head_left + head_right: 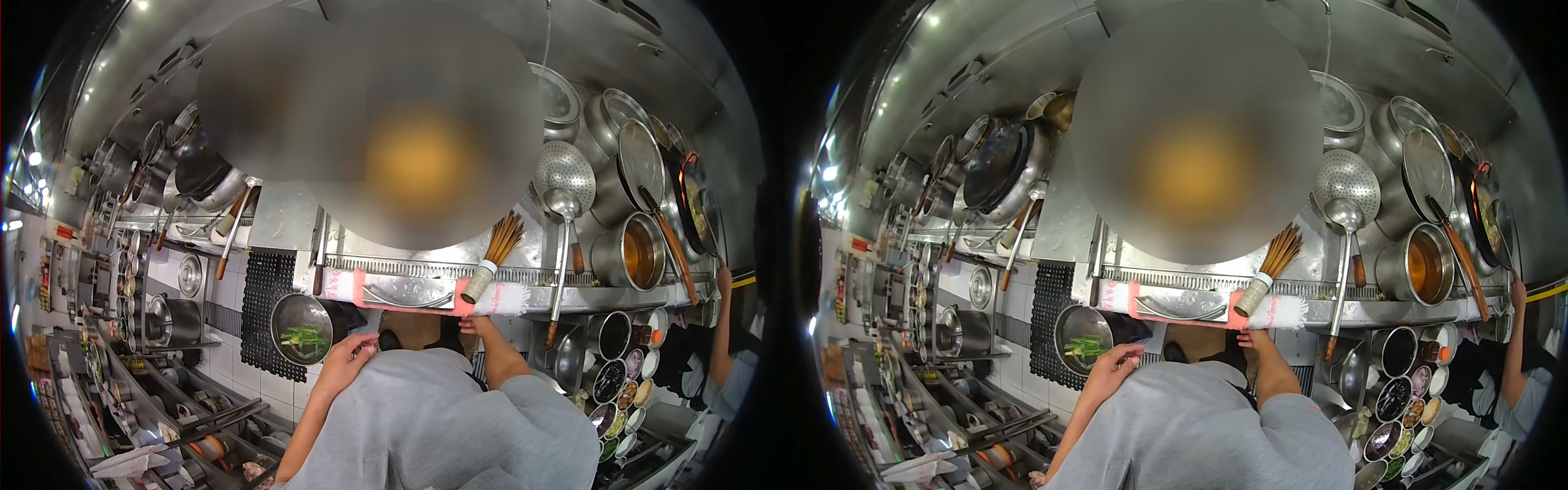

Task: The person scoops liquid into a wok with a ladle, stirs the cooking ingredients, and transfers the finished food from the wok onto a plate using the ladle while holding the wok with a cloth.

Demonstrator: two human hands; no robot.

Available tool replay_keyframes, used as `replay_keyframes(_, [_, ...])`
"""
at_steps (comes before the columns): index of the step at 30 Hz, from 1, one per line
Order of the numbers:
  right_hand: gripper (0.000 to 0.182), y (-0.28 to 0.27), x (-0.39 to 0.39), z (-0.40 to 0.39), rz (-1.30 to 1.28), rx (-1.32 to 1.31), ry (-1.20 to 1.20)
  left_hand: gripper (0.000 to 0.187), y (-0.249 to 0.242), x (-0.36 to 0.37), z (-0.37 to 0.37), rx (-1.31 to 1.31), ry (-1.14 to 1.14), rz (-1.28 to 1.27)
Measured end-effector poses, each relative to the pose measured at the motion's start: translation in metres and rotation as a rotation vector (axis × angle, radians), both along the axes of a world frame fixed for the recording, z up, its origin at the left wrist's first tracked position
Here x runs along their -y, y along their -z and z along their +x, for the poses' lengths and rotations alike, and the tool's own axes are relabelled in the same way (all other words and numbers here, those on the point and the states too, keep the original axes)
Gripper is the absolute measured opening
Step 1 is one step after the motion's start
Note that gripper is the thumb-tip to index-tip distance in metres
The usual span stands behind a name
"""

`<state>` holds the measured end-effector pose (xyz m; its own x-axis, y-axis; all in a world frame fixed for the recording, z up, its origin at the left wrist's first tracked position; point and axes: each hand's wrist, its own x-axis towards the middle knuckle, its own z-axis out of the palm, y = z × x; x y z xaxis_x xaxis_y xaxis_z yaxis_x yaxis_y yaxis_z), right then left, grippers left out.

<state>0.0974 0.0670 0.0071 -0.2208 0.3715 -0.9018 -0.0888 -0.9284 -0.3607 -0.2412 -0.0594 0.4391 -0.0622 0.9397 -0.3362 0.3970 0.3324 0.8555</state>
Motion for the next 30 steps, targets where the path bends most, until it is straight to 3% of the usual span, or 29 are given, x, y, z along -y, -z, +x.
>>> replay_keyframes(5, [0.032,-0.008,0.003,0.002,-0.024,0.055,0.034,0.029,-0.002,0.002,0.000,0.018,-0.022,-0.010])
replay_keyframes(8, [0.036,-0.060,0.008,-0.013,0.049,0.197,0.100,0.030,0.002,0.001,-0.003,0.026,-0.027,-0.005])
replay_keyframes(10, [0.036,-0.066,0.017,-0.020,0.098,-0.065,0.247,0.031,0.004,0.000,-0.004,0.036,-0.002,-0.012])
replay_keyframes(11, [0.036,-0.069,0.021,-0.025,0.099,-0.062,0.247,0.031,0.006,0.000,-0.004,0.039,-0.001,-0.010])
replay_keyframes(14, [0.041,-0.086,0.031,-0.045,0.194,-0.150,0.057,0.029,0.016,-0.006,-0.007,0.078,0.053,-0.042])
replay_keyframes(18, [0.063,-0.121,0.039,-0.072,0.435,0.134,-0.396,0.029,0.069,-0.011,-0.013,0.081,0.240,-0.056])
replay_keyframes(20, [0.069,0.007,0.056,-0.066,0.928,0.459,-0.658,0.033,0.114,-0.014,-0.014,0.075,0.352,-0.068])
replay_keyframes(22, [0.064,-0.079,0.060,-0.084,0.537,0.476,-0.763,0.037,0.154,-0.010,-0.008,0.089,0.411,-0.126])
replay_keyframes(23, [0.062,-0.134,0.061,-0.095,0.347,0.490,-0.827,0.037,0.166,-0.009,-0.001,-0.129,0.461,-0.012])
replay_keyframes(24, [0.057,-0.158,0.077,-0.094,0.318,0.245,-0.667,0.037,0.178,-0.010,0.005,-0.347,0.503,0.111])
replay_keyframes(25, [0.051,-0.181,0.092,-0.092,0.247,0.003,-0.507,0.037,0.196,-0.010,0.011,-0.327,0.516,0.109])
replay_keyframes(26, [0.042,-0.190,0.106,-0.092,0.162,-0.482,-0.174,0.038,0.214,-0.010,0.016,-0.350,0.596,0.087])
replay_keyframes(28, [0.035,-0.192,0.113,-0.095,0.224,-0.358,-0.245,0.039,0.223,-0.016,0.027,-0.359,0.681,0.073])
replay_keyframes(30, [0.025,-0.209,0.110,-0.113,0.101,0.135,0.056,0.037,0.221,-0.026,0.037,-0.137,0.937,-0.088])
